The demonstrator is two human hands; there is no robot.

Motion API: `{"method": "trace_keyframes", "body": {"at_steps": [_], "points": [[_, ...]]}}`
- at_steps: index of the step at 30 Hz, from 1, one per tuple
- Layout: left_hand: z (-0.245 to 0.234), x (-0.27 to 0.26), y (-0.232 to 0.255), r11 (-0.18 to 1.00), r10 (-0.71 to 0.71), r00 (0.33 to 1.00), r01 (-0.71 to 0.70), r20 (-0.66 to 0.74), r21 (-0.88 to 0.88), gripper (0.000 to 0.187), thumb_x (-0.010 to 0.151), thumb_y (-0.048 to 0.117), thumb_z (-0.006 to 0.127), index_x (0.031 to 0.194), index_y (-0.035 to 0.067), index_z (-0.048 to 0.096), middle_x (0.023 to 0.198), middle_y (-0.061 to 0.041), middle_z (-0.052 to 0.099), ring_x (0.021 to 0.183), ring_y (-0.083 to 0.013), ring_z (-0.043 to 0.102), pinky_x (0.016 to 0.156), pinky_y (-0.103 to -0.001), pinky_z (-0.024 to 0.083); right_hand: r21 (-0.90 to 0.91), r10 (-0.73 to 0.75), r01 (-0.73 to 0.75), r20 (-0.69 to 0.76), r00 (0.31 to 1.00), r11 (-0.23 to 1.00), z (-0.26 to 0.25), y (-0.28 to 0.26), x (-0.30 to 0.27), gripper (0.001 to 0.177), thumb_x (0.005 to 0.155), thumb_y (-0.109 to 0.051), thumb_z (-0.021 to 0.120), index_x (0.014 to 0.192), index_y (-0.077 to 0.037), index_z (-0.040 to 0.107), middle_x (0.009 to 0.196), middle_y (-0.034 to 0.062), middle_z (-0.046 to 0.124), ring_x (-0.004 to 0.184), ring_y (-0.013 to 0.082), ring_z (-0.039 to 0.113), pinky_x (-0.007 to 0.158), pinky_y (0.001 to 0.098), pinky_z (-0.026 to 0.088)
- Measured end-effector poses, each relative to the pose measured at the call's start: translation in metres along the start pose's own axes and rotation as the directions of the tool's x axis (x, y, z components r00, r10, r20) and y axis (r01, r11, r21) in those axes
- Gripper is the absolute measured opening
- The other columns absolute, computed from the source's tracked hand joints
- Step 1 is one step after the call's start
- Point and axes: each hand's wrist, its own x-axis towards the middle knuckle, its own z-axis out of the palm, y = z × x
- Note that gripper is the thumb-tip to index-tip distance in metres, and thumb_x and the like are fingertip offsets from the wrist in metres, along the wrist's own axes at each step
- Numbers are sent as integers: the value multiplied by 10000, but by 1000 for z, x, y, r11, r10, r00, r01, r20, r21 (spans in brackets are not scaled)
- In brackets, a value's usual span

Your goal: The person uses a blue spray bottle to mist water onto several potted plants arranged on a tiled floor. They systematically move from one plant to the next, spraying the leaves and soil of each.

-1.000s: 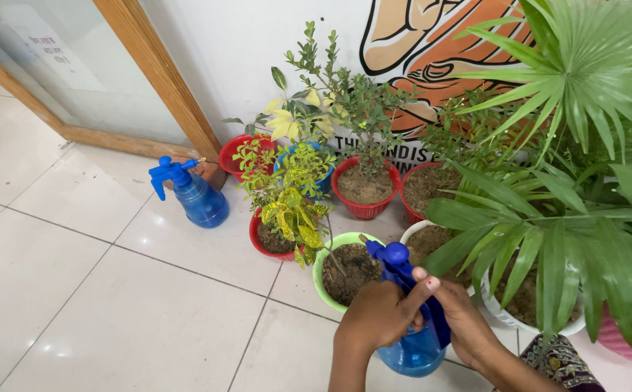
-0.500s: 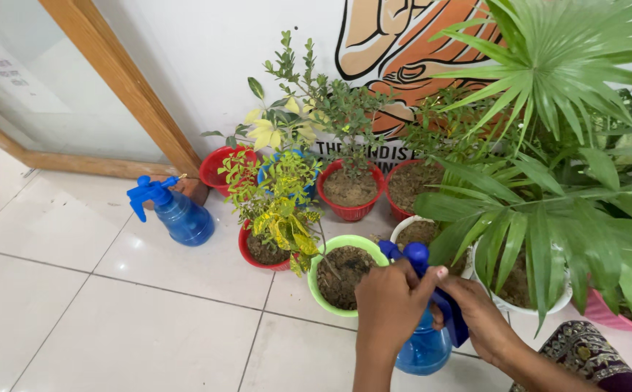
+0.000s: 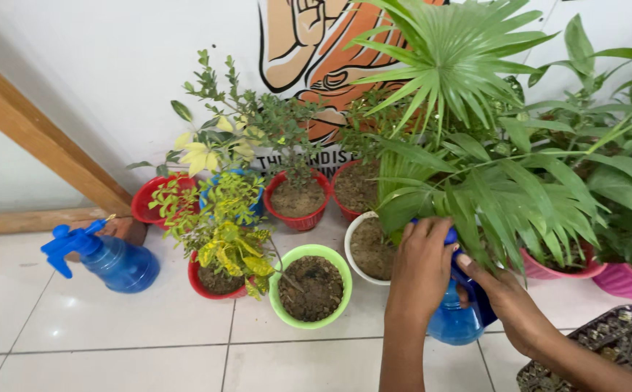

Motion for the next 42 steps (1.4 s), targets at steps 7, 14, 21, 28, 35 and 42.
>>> {"method": "trace_keyframes", "body": {"at_steps": [7, 14, 21, 28, 35, 42], "points": [[7, 21, 26, 984, 88, 989, -105, -119, -144, 306, 975, 80, 635, 1276, 26, 653, 1255, -158, 670, 1156, -369, 592, 987, -445, 477, 9, 38, -39, 109, 993, 999, -40, 9, 0, 476, 942, -479, 560, 820, -27, 646, 642, 68, 583, 611, 180, 532, 594, 330, 394], [-30, 21, 43, 988, 88, 886, -135, -455, -70, 245, 997, 94, 645, 1238, 53, 660, 1346, -94, 680, 1220, -302, 664, 1073, -413, 497, -46, 2, 5, 141, 990, 999, -22, 39, 18, 459, 963, -447, 604, 816, -14, 638, 656, 60, 589, 642, 161, 526, 624, 300, 396], [-40, 18, 47, 984, 94, 942, -38, -321, 176, 621, 794, -151, 505, 1357, 77, 633, 1423, -119, 625, 1246, -366, 539, 1090, -443, 413, 270, -46, 22, 83, 996, 963, -3, 50, 45, 287, 915, -210, 557, 1158, -82, 639, 781, 78, 612, 645, 179, 542, 599, 337, 442], [2, 11, 15, 955, -87, 995, 97, -45, 280, 745, 651, -176, 547, 1308, 149, 679, 1375, -90, 670, 1162, -364, 551, 1058, -433, 406, 408, -6, -14, 46, 999, 913, -8, 52, 68, 321, 897, -206, 564, 1207, -149, 631, 974, -26, 688, 823, 83, 623, 718, 293, 502], [30, 12, 10, 942, -48, 980, 108, -192, 318, 448, 815, -76, 568, 1238, 41, 658, 1275, -151, 689, 1085, -364, 655, 939, -447, 505, 367, -71, 40, 73, 995, 929, -19, 40, 73, 279, 955, -279, 679, 1071, -26, 659, 809, 100, 624, 669, 190, 585, 620, 356, 489], [25, -4, -10, 750, -588, 806, 509, 72, 423, 302, 921, 311, 602, 914, 34, 720, 892, -225, 717, 882, -426, 688, 828, -520, 519, 393, 15, -85, 177, 984, 915, -22, 28, 59, 286, 833, -225, 750, 1055, -52, 701, 838, 39, 667, 666, 144, 568, 619, 330, 497]]}}
